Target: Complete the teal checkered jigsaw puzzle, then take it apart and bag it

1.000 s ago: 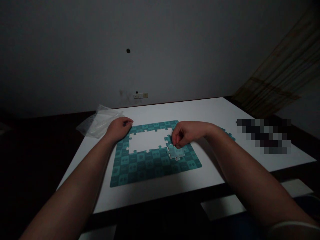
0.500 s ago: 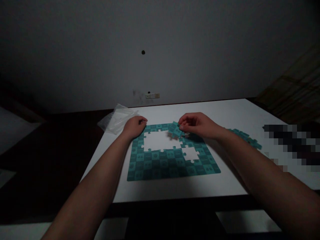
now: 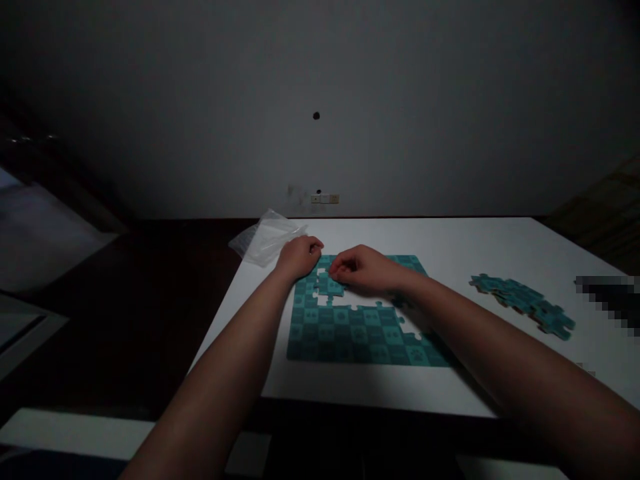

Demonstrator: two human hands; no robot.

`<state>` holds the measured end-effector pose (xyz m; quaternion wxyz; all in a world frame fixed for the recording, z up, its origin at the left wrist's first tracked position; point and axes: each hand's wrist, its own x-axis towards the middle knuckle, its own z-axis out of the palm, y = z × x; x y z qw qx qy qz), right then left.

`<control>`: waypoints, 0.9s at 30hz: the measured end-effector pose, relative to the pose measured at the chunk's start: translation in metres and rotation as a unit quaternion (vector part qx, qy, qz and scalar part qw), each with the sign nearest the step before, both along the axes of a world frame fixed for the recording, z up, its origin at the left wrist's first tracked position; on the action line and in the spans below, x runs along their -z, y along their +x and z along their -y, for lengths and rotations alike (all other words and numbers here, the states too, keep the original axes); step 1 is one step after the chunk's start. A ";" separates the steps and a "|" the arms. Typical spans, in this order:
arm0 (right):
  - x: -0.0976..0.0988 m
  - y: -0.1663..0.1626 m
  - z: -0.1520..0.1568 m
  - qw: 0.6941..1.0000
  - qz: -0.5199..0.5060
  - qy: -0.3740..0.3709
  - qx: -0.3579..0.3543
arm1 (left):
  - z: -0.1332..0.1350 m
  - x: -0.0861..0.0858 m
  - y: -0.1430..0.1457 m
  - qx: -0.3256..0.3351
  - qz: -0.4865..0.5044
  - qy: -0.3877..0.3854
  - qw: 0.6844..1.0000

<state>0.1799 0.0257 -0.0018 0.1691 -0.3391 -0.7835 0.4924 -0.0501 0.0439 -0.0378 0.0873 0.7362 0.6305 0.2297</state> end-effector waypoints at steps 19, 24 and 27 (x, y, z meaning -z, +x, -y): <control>-0.004 0.018 0.005 0.998 -0.013 -0.059 -0.005 | 0.002 -0.004 0.003 0.001 -0.003 0.002 1.000; -0.011 0.040 -0.005 0.996 0.031 -0.070 -0.034 | 0.000 -0.002 0.001 0.003 0.004 0.001 1.000; -0.009 0.046 -0.010 0.995 0.047 -0.069 -0.056 | -0.002 0.000 -0.001 0.005 0.004 -0.001 1.000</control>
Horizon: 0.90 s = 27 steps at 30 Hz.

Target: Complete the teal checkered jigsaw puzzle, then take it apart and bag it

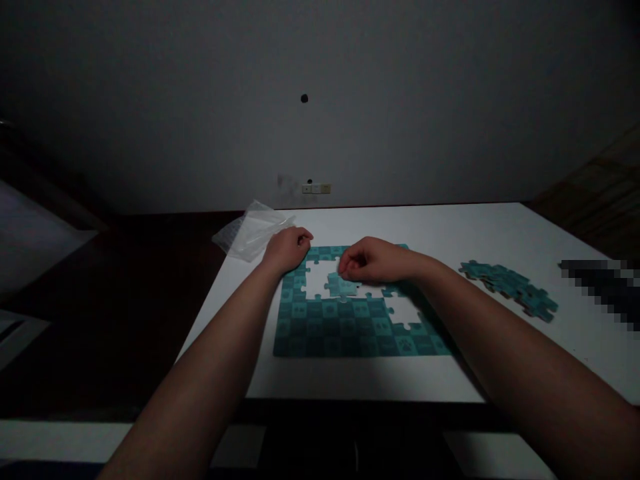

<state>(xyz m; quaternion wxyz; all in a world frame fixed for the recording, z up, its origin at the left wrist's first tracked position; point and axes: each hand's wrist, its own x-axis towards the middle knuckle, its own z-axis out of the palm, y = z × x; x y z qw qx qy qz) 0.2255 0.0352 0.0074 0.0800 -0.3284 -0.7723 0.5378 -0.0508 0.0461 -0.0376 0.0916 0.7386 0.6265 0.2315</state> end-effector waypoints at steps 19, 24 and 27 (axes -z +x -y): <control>0.001 0.001 -0.002 0.993 0.032 0.110 -0.042 | -0.004 0.001 -0.004 0.008 0.010 -0.004 1.000; 0.001 0.002 -0.001 0.996 0.007 0.077 -0.033 | -0.004 0.001 -0.003 0.007 0.011 -0.003 1.000; -0.002 0.003 0.000 0.999 -0.017 0.029 -0.035 | -0.003 0.001 -0.003 0.004 0.013 -0.005 1.000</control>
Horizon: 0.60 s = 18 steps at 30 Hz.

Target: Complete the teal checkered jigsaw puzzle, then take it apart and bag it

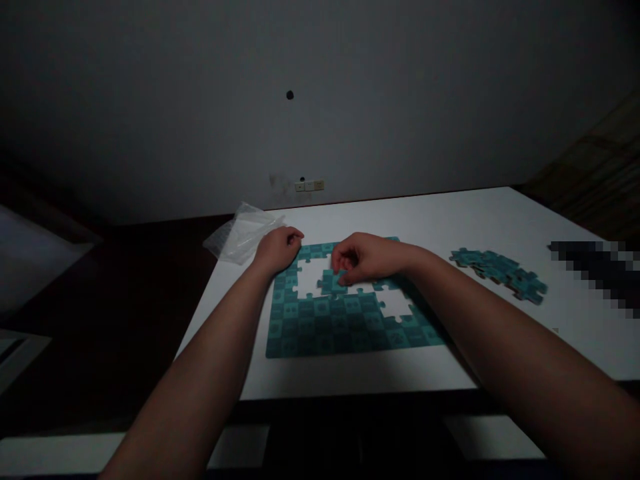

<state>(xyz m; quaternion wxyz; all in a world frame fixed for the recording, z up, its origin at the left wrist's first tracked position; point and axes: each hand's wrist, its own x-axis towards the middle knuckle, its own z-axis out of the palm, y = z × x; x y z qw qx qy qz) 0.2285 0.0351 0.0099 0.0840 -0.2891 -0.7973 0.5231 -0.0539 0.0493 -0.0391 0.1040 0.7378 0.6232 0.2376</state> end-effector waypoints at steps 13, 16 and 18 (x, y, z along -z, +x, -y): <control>0.004 -0.006 -0.003 0.990 -0.087 -0.036 0.104 | 0.003 0.000 0.002 -0.005 0.004 -0.003 1.000; 0.009 -0.006 -0.007 0.985 -0.089 0.005 0.151 | 0.003 0.001 0.002 -0.002 0.002 -0.001 1.000; 0.011 -0.003 -0.011 0.977 -0.085 0.024 0.195 | 0.003 0.000 0.002 -0.002 0.000 -0.001 1.000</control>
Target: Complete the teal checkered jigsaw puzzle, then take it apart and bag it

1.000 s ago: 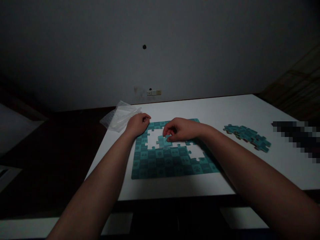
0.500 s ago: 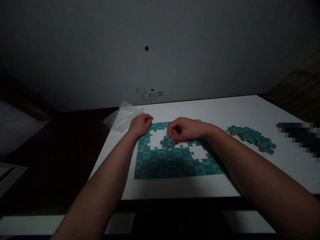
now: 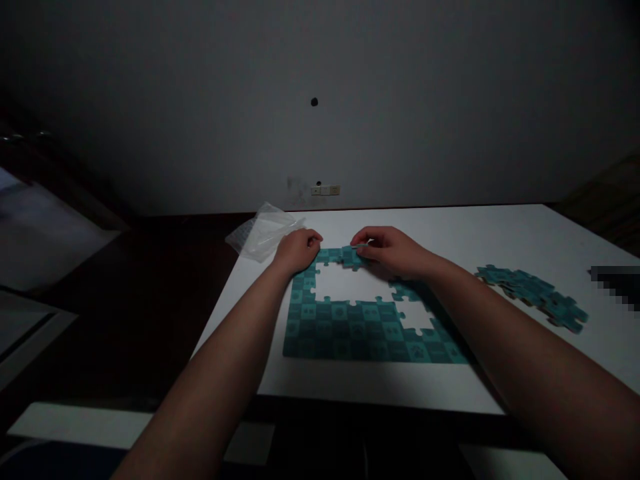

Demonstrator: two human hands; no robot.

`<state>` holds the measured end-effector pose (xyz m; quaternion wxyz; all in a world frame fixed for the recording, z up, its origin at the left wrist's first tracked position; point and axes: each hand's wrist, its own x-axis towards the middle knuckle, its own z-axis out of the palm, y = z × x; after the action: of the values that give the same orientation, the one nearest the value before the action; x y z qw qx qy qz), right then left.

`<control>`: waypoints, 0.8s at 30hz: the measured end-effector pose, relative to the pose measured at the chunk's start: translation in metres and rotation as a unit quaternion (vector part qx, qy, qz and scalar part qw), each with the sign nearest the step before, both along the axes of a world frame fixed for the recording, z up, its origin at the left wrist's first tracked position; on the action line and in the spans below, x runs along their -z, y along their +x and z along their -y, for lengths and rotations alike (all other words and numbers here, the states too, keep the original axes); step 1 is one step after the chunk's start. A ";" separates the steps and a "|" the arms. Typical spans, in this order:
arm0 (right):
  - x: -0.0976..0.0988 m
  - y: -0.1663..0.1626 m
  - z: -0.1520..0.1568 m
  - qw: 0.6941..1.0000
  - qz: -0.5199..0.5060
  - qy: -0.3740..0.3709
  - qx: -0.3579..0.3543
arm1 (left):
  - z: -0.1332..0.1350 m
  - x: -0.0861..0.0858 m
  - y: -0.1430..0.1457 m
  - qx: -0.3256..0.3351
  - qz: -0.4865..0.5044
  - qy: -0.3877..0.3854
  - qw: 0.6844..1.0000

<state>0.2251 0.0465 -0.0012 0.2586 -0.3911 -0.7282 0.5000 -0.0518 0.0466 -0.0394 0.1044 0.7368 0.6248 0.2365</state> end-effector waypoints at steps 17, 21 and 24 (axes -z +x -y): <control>0.011 0.008 -0.007 0.989 0.110 0.098 -0.009 | 0.001 -0.004 0.001 -0.008 -0.006 -0.003 1.000; 0.014 0.008 -0.007 0.989 0.104 0.109 -0.007 | 0.001 -0.003 0.000 -0.006 -0.005 -0.004 1.000; 0.011 0.006 -0.004 0.988 0.109 0.111 0.000 | 0.000 -0.003 0.000 -0.005 -0.006 -0.005 1.000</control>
<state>0.2308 0.0506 -0.0118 0.2196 -0.4125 -0.8027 0.3706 -0.0519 0.0467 -0.0368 0.1030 0.7344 0.6303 0.2297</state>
